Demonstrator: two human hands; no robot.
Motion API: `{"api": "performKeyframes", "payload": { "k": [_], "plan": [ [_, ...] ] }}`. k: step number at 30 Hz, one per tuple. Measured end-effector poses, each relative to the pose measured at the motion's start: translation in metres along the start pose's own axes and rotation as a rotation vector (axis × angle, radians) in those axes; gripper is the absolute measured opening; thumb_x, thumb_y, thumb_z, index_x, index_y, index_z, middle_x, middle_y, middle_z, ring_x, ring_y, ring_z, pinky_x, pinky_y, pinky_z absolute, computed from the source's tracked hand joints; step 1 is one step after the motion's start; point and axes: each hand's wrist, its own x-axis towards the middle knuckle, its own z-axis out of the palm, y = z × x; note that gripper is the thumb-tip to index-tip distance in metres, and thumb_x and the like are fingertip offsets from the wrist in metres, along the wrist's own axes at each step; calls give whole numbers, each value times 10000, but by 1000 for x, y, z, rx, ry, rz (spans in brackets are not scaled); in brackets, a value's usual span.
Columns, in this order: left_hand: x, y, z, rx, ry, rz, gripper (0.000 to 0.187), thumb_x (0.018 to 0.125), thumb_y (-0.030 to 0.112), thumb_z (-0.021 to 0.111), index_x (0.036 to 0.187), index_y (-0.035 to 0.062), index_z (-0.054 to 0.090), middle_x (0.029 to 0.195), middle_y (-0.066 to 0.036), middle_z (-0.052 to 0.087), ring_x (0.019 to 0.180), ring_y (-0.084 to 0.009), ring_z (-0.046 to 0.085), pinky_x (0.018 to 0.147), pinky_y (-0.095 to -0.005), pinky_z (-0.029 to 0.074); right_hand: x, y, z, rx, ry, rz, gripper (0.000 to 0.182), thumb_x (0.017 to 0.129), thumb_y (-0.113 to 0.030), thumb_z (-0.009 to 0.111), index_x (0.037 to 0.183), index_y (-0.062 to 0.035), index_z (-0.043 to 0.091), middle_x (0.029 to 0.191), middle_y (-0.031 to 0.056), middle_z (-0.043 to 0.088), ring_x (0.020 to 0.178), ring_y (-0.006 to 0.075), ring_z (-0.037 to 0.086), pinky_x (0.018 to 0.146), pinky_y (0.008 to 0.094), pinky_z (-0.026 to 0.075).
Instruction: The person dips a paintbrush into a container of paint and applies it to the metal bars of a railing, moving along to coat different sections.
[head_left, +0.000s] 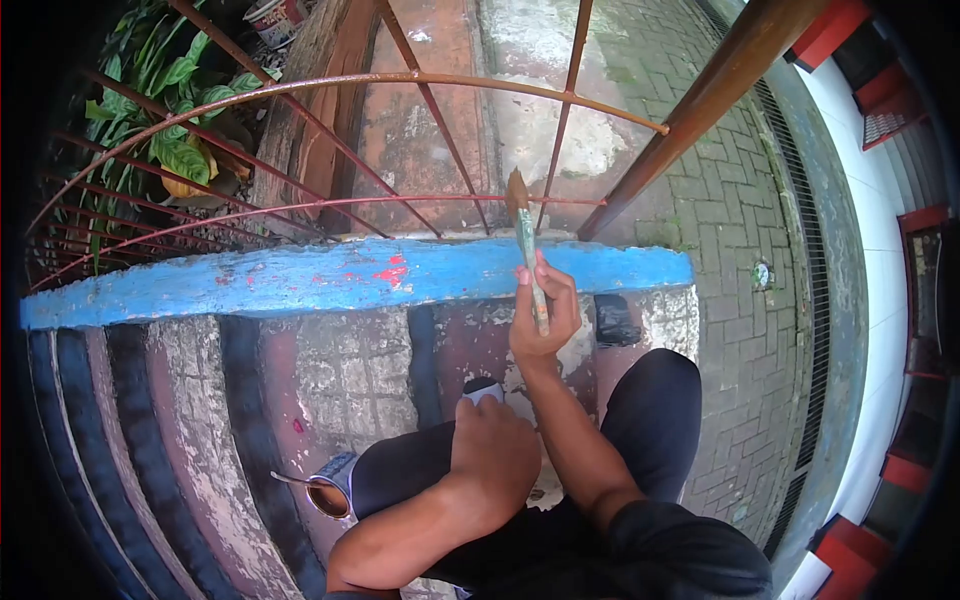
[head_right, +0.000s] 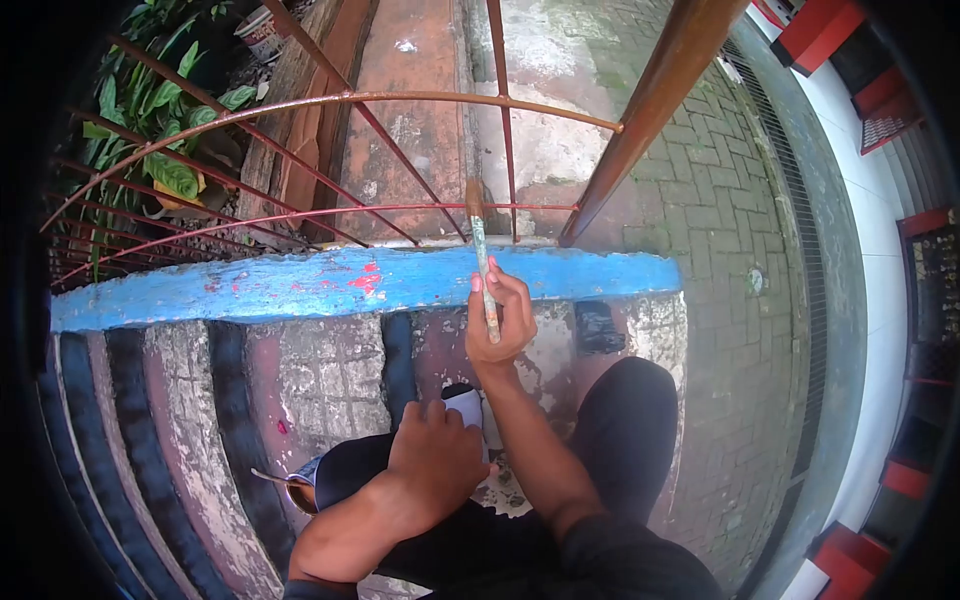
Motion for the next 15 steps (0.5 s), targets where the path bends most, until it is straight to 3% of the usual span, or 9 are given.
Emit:
{"api": "performKeyframes", "payload": {
  "k": [6, 8, 12, 15],
  "plan": [
    [-4, 1, 9, -27, -19, -33, 506, 1012, 550, 630, 1104, 68, 756, 1126, -138, 729, 1149, -298, 628, 985, -501, 458, 37, 13, -22, -74, -54, -9, 126, 922, 27, 776, 1004, 46, 682, 1100, 222, 766, 1010, 347, 771, 869, 404, 592],
    [-4, 0, 7, -23, -39, -33, 511, 1015, 553, 625, 1113, 68, 755, 1138, -142, 731, 1165, -303, 628, 997, -506, 458, 47, 19, -35, -87, -38, 100, 123, 931, 16, 774, 1004, 47, 681, 1115, 227, 766, 1023, 337, 772, 875, 404, 592],
    [-2, 0, 5, -42, -60, -31, 527, 1028, 552, 608, 1158, 61, 750, 1162, -153, 733, 1197, -318, 631, 1018, -512, 459, 51, 19, -53, -146, -84, -31, 114, 944, 1, 770, 1008, 42, 685, 1107, 225, 773, 1033, 326, 774, 895, 395, 587],
    [-1, 2, 7, -31, -71, -38, 531, 1034, 548, 602, 1172, 57, 751, 1177, -160, 733, 1208, -324, 635, 1026, -515, 459, 46, 18, -48, -130, -44, 76, 102, 953, -2, 764, 1004, 42, 687, 1092, 224, 780, 1031, 318, 778, 909, 393, 585]
  ]
}}
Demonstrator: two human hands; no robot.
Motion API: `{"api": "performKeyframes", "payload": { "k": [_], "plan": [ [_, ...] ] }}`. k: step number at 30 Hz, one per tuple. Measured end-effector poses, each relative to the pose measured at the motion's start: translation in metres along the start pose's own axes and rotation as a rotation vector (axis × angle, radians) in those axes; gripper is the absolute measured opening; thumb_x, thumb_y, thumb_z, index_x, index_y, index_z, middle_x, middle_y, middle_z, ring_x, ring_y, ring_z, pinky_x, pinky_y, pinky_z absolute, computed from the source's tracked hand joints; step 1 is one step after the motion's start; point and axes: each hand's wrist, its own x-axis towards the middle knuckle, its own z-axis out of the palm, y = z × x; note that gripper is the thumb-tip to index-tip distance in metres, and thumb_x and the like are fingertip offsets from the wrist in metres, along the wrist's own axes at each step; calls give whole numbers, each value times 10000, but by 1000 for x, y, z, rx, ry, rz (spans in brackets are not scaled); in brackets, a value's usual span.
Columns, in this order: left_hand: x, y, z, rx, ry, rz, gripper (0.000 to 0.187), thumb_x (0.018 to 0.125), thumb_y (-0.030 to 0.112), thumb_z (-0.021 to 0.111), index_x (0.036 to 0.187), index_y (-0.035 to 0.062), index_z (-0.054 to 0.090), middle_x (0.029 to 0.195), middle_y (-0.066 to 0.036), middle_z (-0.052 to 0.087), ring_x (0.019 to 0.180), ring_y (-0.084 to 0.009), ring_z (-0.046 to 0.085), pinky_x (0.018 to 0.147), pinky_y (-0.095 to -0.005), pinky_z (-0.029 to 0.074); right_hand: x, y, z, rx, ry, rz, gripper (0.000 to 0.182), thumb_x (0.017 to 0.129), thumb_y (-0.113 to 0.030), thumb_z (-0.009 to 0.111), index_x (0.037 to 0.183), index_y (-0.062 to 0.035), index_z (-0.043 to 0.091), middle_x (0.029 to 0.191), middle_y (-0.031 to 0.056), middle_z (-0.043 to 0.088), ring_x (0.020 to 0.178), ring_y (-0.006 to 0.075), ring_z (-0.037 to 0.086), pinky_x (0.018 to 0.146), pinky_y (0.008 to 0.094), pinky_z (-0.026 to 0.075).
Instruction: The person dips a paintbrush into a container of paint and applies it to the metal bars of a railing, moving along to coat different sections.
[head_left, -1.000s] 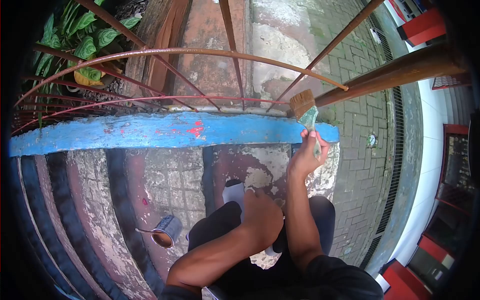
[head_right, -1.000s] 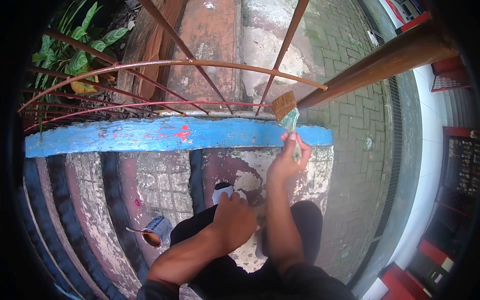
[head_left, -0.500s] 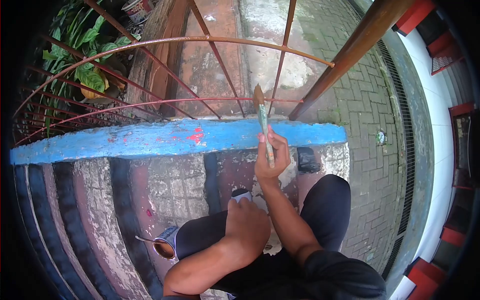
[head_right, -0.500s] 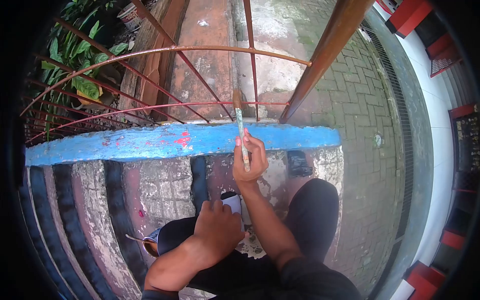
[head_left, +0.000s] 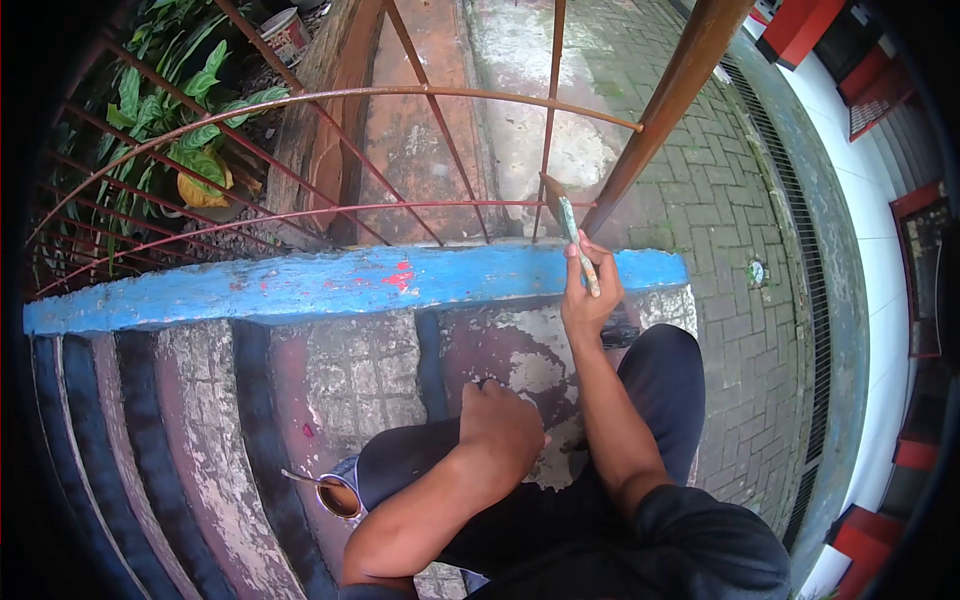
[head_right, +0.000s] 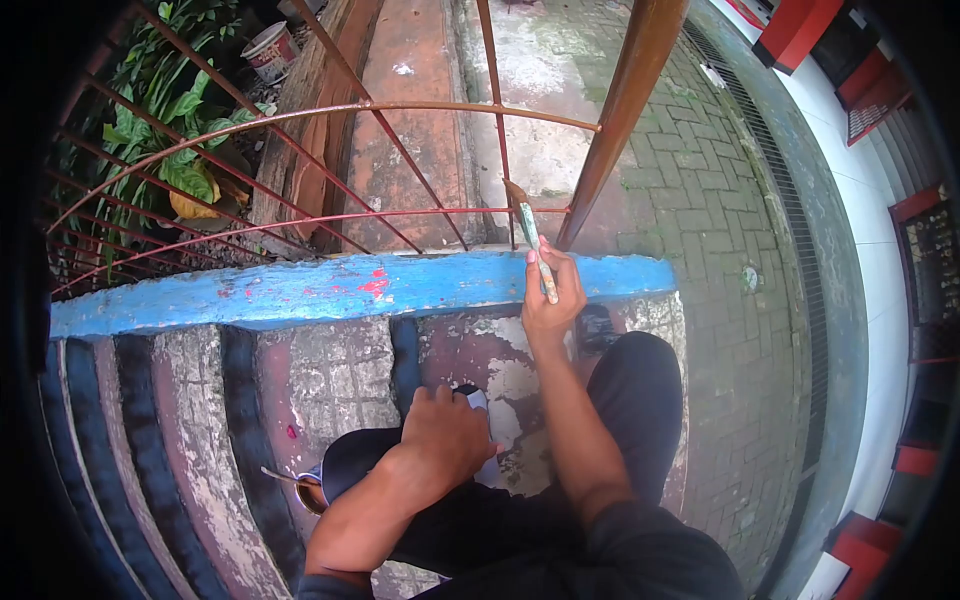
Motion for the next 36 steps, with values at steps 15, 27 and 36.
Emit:
{"api": "performKeyframes", "payload": {
  "k": [15, 27, 36],
  "plan": [
    [1, 7, 5, -32, -32, -26, 545, 1033, 550, 600, 1177, 47, 751, 1213, -177, 734, 1234, -332, 631, 1048, -519, 463, -15, 2, 47, 43, 142, 98, 118, 981, -5, 725, 977, 76, 639, 1064, 233, 735, 971, 323, 753, 849, 416, 591],
    [19, 14, -3, 2, -89, -15, 492, 1039, 517, 617, 1181, 76, 782, 1201, -132, 743, 1224, -303, 631, 1026, -479, 457, -26, 1, 21, 101, -97, -51, 108, 976, -8, 743, 1006, 46, 655, 1079, 216, 753, 1012, 335, 772, 867, 382, 584],
    [29, 20, -3, 10, -116, -19, 479, 1040, 500, 619, 1201, 82, 788, 1244, -120, 745, 1242, -305, 629, 1024, -480, 456, 2, 22, -14, -13, -2, -44, 113, 958, -3, 761, 976, 56, 666, 1035, 214, 742, 1007, 351, 771, 865, 411, 583]
  ]
}}
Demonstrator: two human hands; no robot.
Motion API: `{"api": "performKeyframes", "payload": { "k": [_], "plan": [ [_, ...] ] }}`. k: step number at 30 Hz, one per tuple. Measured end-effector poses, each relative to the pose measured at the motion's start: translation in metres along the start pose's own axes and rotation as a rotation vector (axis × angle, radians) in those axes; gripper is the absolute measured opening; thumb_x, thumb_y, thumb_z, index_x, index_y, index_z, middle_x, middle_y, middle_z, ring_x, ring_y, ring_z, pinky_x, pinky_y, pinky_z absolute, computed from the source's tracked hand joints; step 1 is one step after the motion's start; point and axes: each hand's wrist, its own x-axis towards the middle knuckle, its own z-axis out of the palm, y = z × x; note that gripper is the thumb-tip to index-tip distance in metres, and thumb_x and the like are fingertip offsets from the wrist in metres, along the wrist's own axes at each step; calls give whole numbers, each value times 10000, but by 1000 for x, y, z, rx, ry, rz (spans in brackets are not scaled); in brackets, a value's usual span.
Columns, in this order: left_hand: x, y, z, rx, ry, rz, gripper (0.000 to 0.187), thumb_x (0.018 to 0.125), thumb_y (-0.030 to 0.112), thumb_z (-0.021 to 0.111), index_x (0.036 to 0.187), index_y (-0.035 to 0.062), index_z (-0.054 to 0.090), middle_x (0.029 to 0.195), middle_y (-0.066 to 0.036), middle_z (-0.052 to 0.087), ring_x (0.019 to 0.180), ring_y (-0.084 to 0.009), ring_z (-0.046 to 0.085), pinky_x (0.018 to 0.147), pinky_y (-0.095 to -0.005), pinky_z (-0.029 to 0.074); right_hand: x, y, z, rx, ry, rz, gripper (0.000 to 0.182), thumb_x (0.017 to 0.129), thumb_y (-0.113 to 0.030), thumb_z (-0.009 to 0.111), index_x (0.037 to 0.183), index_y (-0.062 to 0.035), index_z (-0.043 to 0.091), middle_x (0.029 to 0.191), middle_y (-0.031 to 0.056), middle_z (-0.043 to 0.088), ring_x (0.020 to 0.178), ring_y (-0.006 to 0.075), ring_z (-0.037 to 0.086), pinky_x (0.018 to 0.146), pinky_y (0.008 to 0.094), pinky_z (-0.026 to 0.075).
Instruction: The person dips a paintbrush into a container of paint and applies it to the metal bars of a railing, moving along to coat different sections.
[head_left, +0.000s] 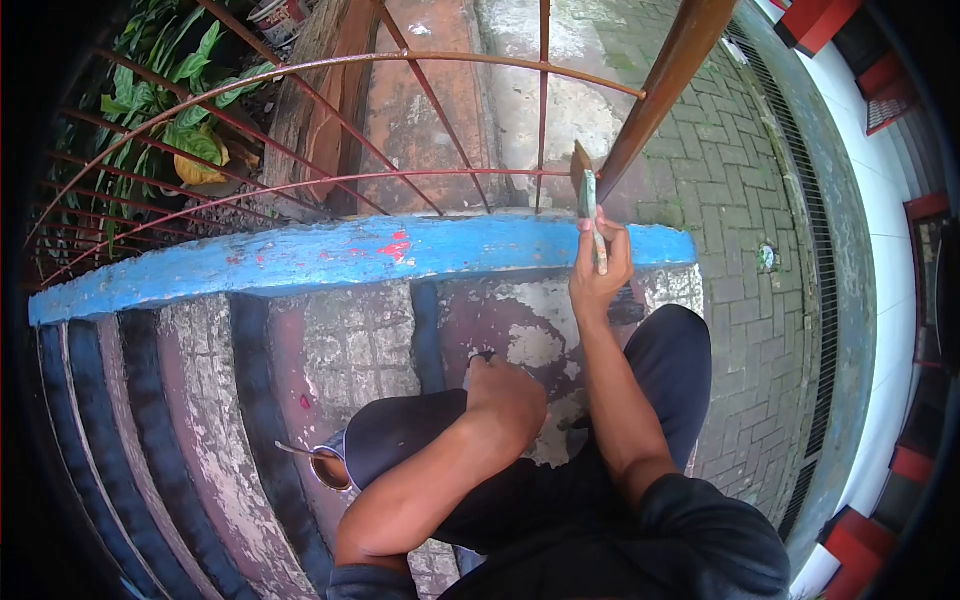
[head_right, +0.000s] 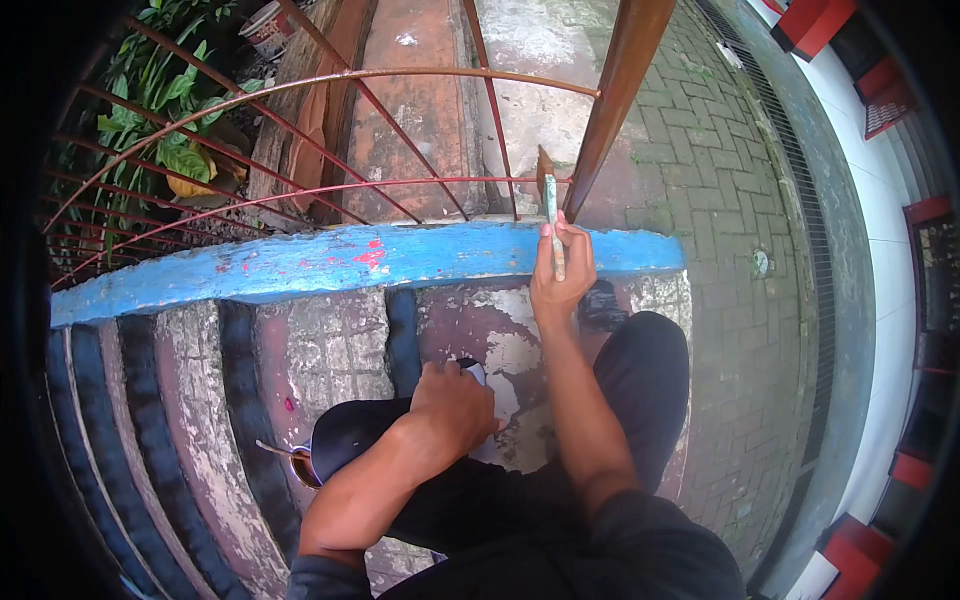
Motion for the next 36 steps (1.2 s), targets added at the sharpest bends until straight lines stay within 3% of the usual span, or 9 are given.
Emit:
{"api": "performKeyframes", "payload": {
  "k": [3, 6, 8, 10, 12, 18, 24, 29, 36],
  "plan": [
    [1, 1, -2, -3, -32, -21, 413, 1045, 437, 635, 1228, 103, 794, 1255, -90, 750, 1252, -293, 619, 1025, -462, 432, -2, 1, 11, 93, 92, 153, 109, 1031, -44, 691, 1007, 44, 632, 1116, 227, 766, 895, 204, 755, 815, 338, 597],
    [4, 3, 0, -23, -40, -28, 398, 1043, 422, 638, 1229, 108, 796, 1255, -86, 754, 1256, -295, 621, 1041, -466, 426, -6, -13, 33, 159, 92, 215, 129, 1042, -49, 678, 1001, 51, 607, 1101, 233, 761, 891, 183, 755, 823, 318, 601],
    [7, 3, 2, -40, -43, -39, 392, 1040, 417, 643, 1226, 108, 797, 1248, -84, 758, 1253, -293, 624, 1048, -468, 422, -19, -15, 51, 161, 76, 213, 129, 1043, -46, 677, 998, 47, 600, 1092, 234, 760, 897, 187, 758, 826, 318, 602],
    [11, 2, 5, -14, -47, -15, 568, 1026, 564, 611, 1171, 47, 796, 1240, -140, 755, 1243, -304, 640, 1010, -484, 474, -29, -28, 63, 163, 66, 212, 129, 1044, -44, 676, 996, 43, 594, 1083, 235, 759, 903, 191, 760, 829, 319, 602],
    [13, 1, 4, -24, -53, -12, 566, 1028, 561, 610, 1179, 48, 795, 1249, -141, 753, 1248, -307, 639, 1013, -485, 473, -38, -44, 64, 323, 81, 382, 136, 1048, -37, 668, 987, 40, 574, 1092, 247, 749, 915, 200, 763, 830, 321, 607],
    [16, 3, 4, -37, -52, -14, 572, 1032, 557, 605, 1201, 41, 788, 1268, -149, 747, 1263, -317, 633, 1057, -497, 459, -42, -36, 48, 443, 139, 399, 128, 1047, -7, 650, 976, 28, 550, 1001, 183, 732, 871, 206, 767, 805, 334, 627],
    [17, 7, 15, -33, -37, -9, 577, 1031, 561, 605, 1191, 38, 790, 1245, -141, 751, 1266, -322, 627, 1064, -506, 454, -10, 20, 32, 604, 186, 534, 168, 1051, -7, 646, 975, -10, 496, 967, 156, 700, 876, 200, 765, 818, 316, 617],
    [15, 6, 15, -29, -29, -2, 574, 1029, 565, 605, 1184, 46, 794, 1238, -136, 752, 1261, -326, 628, 1038, -504, 461, 3, 28, 25, 506, 211, 474, 181, 1059, -11, 631, 964, -24, 478, 965, 165, 706, 865, 215, 774, 815, 318, 615],
    [19, 6, 12, -36, -52, 5, 553, 1034, 550, 609, 1195, 54, 793, 1233, -133, 755, 1255, -321, 633, 1036, -498, 462, -11, -15, 49, 507, 159, 450, 154, 1060, -22, 638, 977, -7, 510, 1006, 192, 741, 874, 198, 773, 807, 307, 596]
  ]
}}
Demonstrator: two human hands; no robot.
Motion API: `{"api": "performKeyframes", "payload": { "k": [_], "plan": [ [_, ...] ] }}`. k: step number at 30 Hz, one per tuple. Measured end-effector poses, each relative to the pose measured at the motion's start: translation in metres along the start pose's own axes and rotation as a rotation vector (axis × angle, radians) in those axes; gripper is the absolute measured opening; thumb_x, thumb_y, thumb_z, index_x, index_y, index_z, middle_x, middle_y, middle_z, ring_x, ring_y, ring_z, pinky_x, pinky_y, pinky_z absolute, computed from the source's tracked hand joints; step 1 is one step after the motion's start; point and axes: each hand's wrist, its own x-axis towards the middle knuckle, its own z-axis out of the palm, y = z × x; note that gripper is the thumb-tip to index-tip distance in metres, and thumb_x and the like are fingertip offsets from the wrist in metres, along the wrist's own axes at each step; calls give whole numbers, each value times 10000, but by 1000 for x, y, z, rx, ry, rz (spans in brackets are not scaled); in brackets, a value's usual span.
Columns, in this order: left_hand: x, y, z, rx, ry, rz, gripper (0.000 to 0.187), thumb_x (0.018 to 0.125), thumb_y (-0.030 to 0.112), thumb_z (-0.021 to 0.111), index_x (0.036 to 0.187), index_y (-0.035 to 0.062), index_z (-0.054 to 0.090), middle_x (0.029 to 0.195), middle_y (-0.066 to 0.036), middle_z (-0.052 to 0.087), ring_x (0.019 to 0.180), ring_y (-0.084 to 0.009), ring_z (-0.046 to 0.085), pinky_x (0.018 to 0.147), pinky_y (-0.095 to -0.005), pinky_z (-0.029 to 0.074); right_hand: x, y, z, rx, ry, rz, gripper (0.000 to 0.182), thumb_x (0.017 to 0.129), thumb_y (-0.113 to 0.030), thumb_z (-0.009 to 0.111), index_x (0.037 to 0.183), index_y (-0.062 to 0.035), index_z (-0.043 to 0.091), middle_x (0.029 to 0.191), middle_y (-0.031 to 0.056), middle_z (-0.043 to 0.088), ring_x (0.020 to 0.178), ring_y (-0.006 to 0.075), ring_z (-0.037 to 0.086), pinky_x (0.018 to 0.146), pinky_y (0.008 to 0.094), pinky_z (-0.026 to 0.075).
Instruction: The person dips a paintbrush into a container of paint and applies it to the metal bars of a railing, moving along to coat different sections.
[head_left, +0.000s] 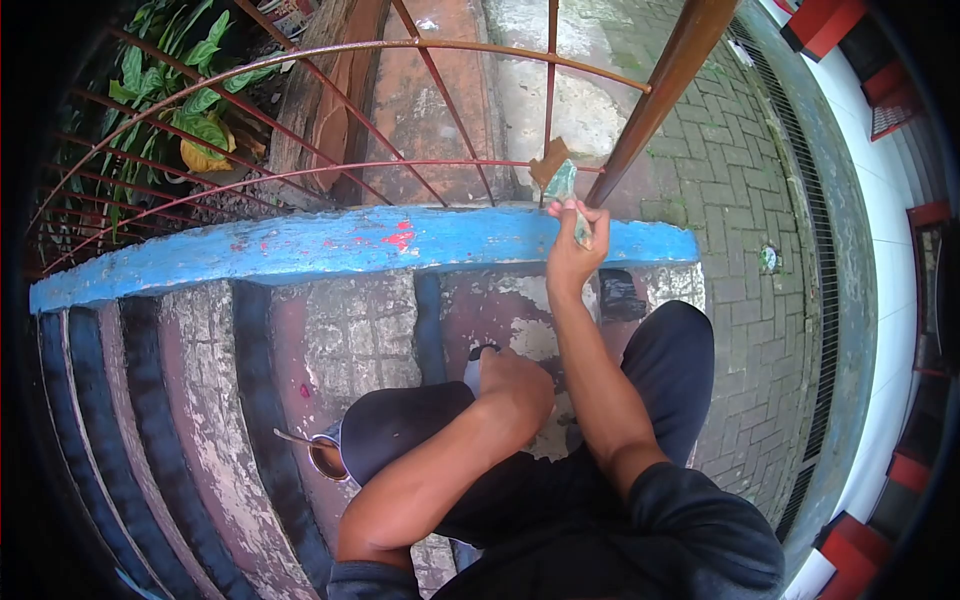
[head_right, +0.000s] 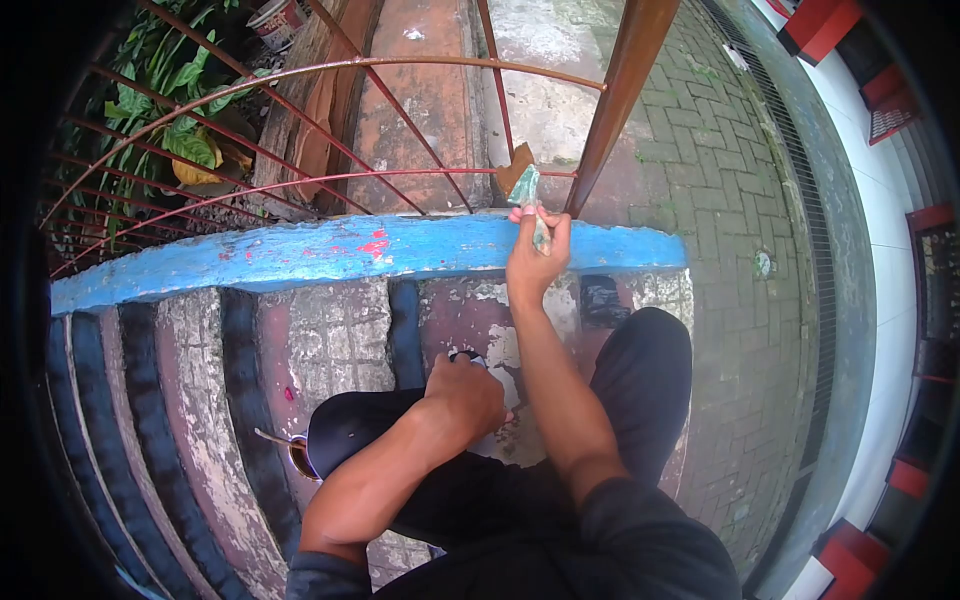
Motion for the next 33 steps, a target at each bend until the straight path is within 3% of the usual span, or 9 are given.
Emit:
{"api": "performKeyframes", "payload": {
  "k": [6, 8, 11, 15, 18, 23, 26, 31, 33],
  "plan": [
    [5, 2, 0, 18, -14, 8, 553, 1026, 549, 624, 1206, 53, 788, 1240, -132, 757, 1256, -314, 637, 1039, -497, 462, -16, -19, -6, -137, -173, -130, 92, 1022, 14, 676, 1010, 21, 585, 998, 175, 767, 875, 209, 779, 836, 320, 593],
    [4, 3, 1, 19, -7, 7, 551, 1022, 548, 631, 1205, 53, 788, 1239, -132, 758, 1256, -312, 638, 1041, -497, 461, -5, -17, -16, -308, -375, -424, 71, 999, 33, 699, 1003, 33, 628, 956, 163, 765, 866, 215, 783, 820, 320, 596],
    [1, 3, 1, 27, 16, 15, 548, 1016, 545, 642, 1199, 50, 790, 1236, -129, 761, 1259, -313, 637, 1046, -496, 461, 17, -18, -28, -371, -394, -471, 112, 920, 38, 764, 953, 40, 657, 964, 178, 724, 978, 330, 787, 782, 382, 591],
    [3, 2, 4, 16, 15, 25, 528, 1013, 536, 649, 1198, 63, 794, 1251, -127, 758, 1268, -319, 635, 1068, -505, 454, 43, -32, -48, -483, -258, -644, 97, 936, 47, 745, 960, 45, 651, 999, 184, 732, 952, 299, 794, 783, 380, 594],
    [5, 2, 2, -8, -4, 25, 510, 1015, 520, 651, 1209, 71, 794, 1275, -132, 751, 1285, -329, 629, 1104, -516, 439, 48, -44, -44, -404, -140, -544, 82, 995, 21, 703, 989, 57, 629, 960, 188, 768, 865, 250, 792, 743, 347, 618],
    [13, 1, -1, -14, -56, 36, 479, 1023, 480, 652, 1226, 70, 791, 1310, -139, 741, 1318, -342, 616, 1144, -532, 418, 28, -37, -13, -448, -220, -507, 94, 989, 17, 714, 981, 54, 628, 998, 184, 763, 875, 236, 790, 751, 361, 624],
    [16, 2, -3, -29, -71, 36, 466, 1021, 467, 657, 1227, 71, 792, 1320, -134, 740, 1330, -345, 611, 1135, -538, 421, -10, -37, 13, -433, -240, -643, 111, 962, 24, 743, 978, 40, 635, 987, 173, 746, 899, 263, 796, 745, 365, 618],
    [25, 3, -4, -14, -79, 36, 475, 1017, 482, 663, 1234, 79, 791, 1318, -128, 742, 1334, -350, 606, 1113, -550, 424, -30, -45, 18, -290, -570, -709, 140, 913, 42, 777, 960, 18, 648, 948, 163, 708, 963, 325, 802, 709, 374, 596],
    [25, 3, -4, -16, -84, 33, 466, 1016, 476, 665, 1235, 85, 792, 1320, -128, 742, 1334, -351, 605, 1106, -549, 426, -15, -44, 13, -335, -545, -712, 138, 911, 40, 779, 965, 19, 654, 948, 164, 713, 969, 321, 801, 702, 371, 592]
  ]
}}
